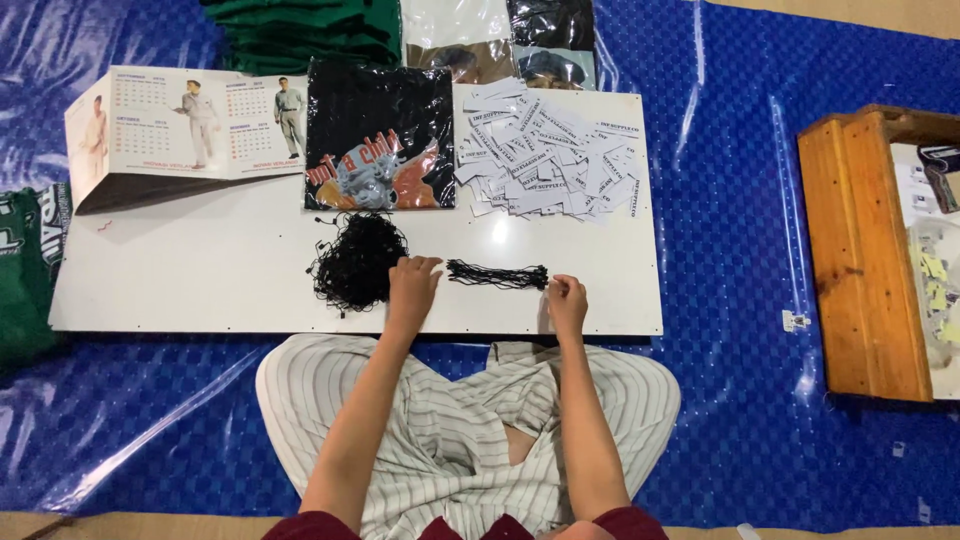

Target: Sorting and aligning individual black strings from a pile into a neat row on a flat surface.

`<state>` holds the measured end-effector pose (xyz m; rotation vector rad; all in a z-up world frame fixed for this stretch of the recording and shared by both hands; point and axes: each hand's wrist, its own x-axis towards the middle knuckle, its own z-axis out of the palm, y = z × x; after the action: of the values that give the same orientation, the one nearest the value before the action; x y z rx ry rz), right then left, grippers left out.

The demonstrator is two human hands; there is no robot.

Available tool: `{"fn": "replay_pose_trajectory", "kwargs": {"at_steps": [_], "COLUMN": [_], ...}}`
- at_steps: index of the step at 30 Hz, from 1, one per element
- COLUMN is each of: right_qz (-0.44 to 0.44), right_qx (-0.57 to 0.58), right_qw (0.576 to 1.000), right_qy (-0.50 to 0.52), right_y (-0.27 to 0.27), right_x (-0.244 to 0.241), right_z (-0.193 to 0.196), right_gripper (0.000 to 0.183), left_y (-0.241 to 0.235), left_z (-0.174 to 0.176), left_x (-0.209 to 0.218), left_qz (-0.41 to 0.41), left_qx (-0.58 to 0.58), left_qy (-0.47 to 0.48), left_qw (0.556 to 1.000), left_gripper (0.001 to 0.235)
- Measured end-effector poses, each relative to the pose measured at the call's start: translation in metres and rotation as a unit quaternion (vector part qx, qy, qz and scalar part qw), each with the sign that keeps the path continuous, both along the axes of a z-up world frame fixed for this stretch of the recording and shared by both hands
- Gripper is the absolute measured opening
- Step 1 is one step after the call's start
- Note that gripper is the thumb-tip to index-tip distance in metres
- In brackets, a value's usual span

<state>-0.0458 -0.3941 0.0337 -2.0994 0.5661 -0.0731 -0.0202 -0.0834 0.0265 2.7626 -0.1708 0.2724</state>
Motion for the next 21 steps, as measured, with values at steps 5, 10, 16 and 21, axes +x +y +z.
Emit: {"fn": "replay_pose_trajectory", "kwargs": {"at_steps": [5, 10, 16, 21], "right_qz": [0.001, 0.014, 0.003, -0.040], "right_qx": [-0.010, -0.039, -0.058, 0.010], "right_qw": [1.000, 0.999, 0.997, 0.999], "right_qy": [-0.016, -0.032, -0.042, -0.031], "right_y": [-0.007, -0.013, -0.014, -0.011], "right_x": [0.000, 0.002, 0.002, -0.002], "right_z": [-0.022, -0.039, -0.046, -0.037], "right_gripper": [0.024, 0.022, 0.020, 0.019], "left_y": [0.044, 0.092, 0.114, 0.123], "left_z": [0.028, 0.021, -0.012, -0.016], "left_x": [0.002, -0.008, -0.008, 0.003], "left_qz": [0.061, 0.146, 0.271, 0.315], "left_qx": [0.066, 0.075, 0.010, -0.376], "left_qy": [0.086, 0.087, 0.143, -0.009], "left_qw": [0.992, 0.983, 0.952, 0.872], "left_gripper": [0.027, 0.044, 0.016, 0.010]}}
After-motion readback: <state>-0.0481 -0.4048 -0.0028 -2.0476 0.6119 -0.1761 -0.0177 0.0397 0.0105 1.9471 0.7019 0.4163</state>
